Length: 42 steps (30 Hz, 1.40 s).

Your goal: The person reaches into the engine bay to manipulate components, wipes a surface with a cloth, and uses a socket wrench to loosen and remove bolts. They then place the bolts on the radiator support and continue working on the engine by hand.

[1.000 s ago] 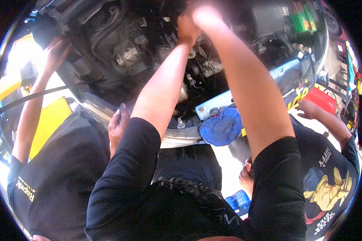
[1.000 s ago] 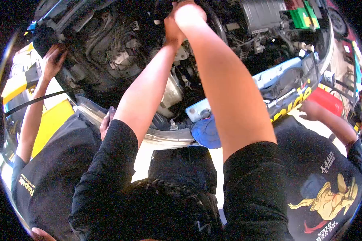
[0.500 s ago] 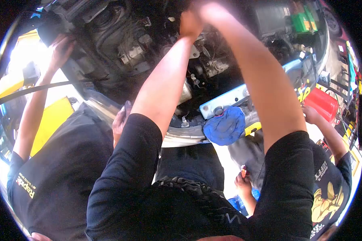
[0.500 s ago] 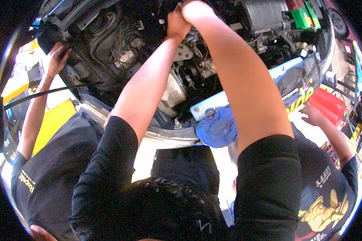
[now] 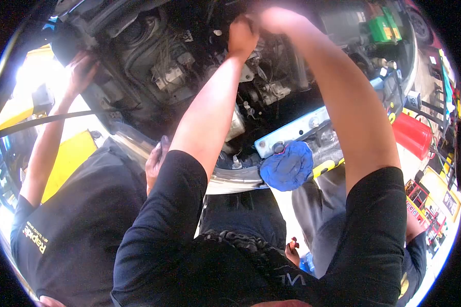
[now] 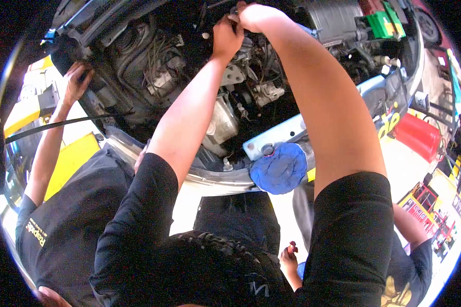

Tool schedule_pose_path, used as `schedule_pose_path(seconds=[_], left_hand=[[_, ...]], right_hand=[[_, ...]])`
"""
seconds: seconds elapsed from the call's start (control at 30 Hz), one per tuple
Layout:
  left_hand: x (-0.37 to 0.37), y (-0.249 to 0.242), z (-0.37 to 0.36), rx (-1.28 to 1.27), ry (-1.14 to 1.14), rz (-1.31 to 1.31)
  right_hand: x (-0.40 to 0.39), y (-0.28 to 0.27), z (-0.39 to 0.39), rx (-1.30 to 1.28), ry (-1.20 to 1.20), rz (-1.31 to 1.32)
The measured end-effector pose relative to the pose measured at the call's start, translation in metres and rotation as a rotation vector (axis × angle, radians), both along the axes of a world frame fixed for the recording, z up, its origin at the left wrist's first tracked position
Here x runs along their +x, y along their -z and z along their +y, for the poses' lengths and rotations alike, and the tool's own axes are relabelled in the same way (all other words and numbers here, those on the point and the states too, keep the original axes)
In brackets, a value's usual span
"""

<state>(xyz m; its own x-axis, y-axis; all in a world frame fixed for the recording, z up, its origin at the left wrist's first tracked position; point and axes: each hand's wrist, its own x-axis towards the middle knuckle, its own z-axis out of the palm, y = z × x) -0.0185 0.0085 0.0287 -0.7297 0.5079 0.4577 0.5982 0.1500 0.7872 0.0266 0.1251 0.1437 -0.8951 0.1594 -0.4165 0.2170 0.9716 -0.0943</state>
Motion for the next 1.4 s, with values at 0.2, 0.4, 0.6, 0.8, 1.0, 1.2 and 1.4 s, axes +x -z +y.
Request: schedule_pose_path(seconds=[0.2, 0.4, 0.6, 0.8, 1.0, 1.2, 1.4], left_hand=[[0.016, -0.015, 0.005, 0.101, -0.156, -0.152], [0.010, -0.015, 0.000, 0.120, -0.045, 0.062], [0.011, -0.013, 0.004, 0.038, -0.111, 0.016], [0.011, -0.019, 0.003, 0.006, -0.197, -0.027], [0.020, -0.021, 0.001, 0.087, -0.129, 0.002], [0.020, -0.014, 0.007, 0.127, -0.168, 0.053], [0.022, -0.024, 0.007, 0.046, -0.231, -0.054]], right_hand=[[0.001, 0.028, 0.002, 0.147, -0.165, 0.113], [0.004, 0.048, 0.012, 0.180, -0.210, 0.210], [0.003, 0.045, 0.013, 0.081, -0.190, 0.249], [-0.001, 0.044, 0.010, 0.050, -0.132, 0.261], [0.002, 0.038, 0.009, -0.006, -0.045, 0.224], [-0.002, 0.039, 0.017, 0.079, -0.213, 0.184], [-0.001, 0.015, 0.005, -0.029, -0.037, 0.080]])
